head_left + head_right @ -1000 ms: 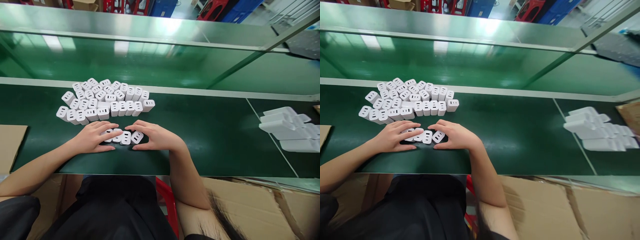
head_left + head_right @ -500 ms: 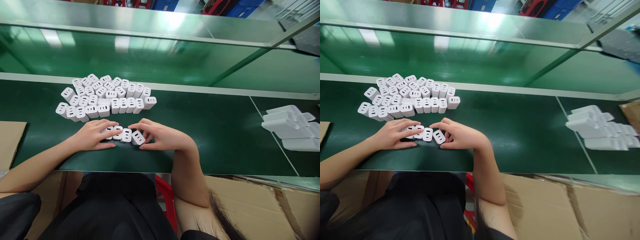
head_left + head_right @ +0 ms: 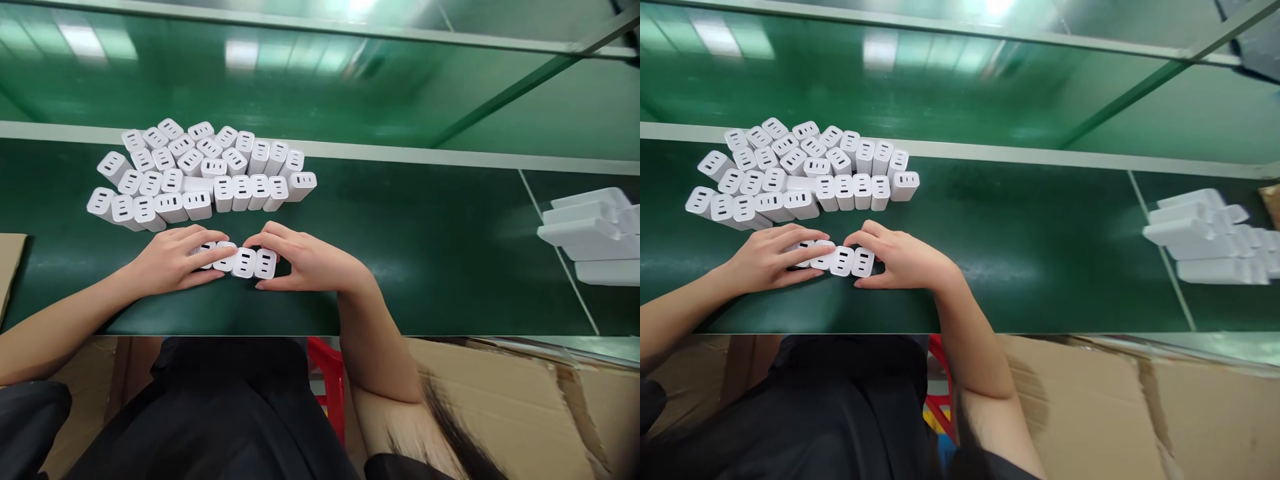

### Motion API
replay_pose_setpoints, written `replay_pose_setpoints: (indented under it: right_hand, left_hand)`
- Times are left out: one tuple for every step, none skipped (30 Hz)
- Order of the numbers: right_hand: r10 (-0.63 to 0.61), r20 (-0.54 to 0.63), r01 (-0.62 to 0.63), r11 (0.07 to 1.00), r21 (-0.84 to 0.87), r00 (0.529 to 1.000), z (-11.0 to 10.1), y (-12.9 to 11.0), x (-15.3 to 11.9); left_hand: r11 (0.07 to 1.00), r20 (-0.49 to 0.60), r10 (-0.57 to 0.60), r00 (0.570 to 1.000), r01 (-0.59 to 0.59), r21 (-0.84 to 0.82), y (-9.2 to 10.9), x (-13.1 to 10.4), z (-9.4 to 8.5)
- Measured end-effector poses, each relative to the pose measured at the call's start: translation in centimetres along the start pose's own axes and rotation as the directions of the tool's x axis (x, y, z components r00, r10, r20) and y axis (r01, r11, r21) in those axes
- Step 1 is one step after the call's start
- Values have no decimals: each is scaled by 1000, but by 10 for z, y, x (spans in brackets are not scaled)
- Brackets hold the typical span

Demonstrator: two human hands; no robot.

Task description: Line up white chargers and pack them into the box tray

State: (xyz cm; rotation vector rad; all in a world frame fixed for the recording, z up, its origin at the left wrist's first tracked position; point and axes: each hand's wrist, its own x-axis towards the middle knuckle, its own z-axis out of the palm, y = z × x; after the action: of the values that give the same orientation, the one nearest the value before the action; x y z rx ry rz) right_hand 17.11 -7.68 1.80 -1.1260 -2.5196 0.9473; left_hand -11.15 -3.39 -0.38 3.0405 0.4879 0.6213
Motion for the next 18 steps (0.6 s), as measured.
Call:
replay_pose_setpoints:
  right_hand:
    - [-14,-6,13,1000,-10,1000,0,0,-1]
    - [-24,-10,24,999,-21,1000,0,1,-1]
    - [-31,-11,31,999,-33,999,0,1,-1]
    - [-37,-14,36,998,-46,999,1,1,-2]
    - [-42,-21,41,997,-60,999,1,1,-1]
    - [-52,-36,49,996,-77,998,2,0,-1]
    - [-66,-54,61,994,-93,996,3,0,0]
    - [-85,-75,76,991,-110,994,5,-1,2]
    - [-105,-95,93,988,-124,990,7,-2,3]
    - [-124,-112,109,985,-136,986,9,-3,5]
    - [-139,-126,120,982,-147,982,13,-4,7]
    - [-150,-143,127,979,-158,978,16,-4,9]
    - [-158,-162,130,977,-170,974,20,-5,11]
    - [-164,-186,130,975,-182,969,23,-6,13]
    - [-170,-208,130,972,-195,963,27,-7,14]
    - [-178,-228,132,970,-205,957,30,-8,16]
    - [-188,-243,137,967,-214,952,32,-9,17]
    - [-200,-255,145,965,-220,946,34,-9,17]
  left_hand:
    - [1000,1,2,1000,-2,-4,0,0,0]
    - [1000,3,4,1000,-4,-8,0,1,0]
    - [1000,4,3,1000,-3,-16,1,1,-1]
    - [999,5,-3,1000,3,-32,1,2,-1]
    - [998,4,-11,1000,11,-57,1,3,-3]
    - [996,3,-21,1000,22,-88,1,3,-4]
    - [992,2,-30,1000,30,-121,1,4,-5]
    - [988,-1,-36,999,35,-151,1,4,-7]
    - [984,-4,-37,999,36,-176,-1,5,-8]
    - [981,-6,-34,999,33,-193,-2,4,-8]
    - [978,-5,-29,1000,28,-205,-4,4,-8]
    - [976,-2,-24,1000,23,-214,-7,3,-8]
    - [974,1,-18,1000,18,-224,-9,2,-7]
    - [972,1,-14,1000,14,-233,-12,2,-7]
    - [970,-2,-11,1000,10,-242,-14,1,-6]
    - [969,-8,-9,1000,7,-247,-16,0,-5]
    - [968,-16,-8,1000,3,-250,-17,-1,-5]
    - [968,-21,-6,1000,1,-249,-18,-1,-4]
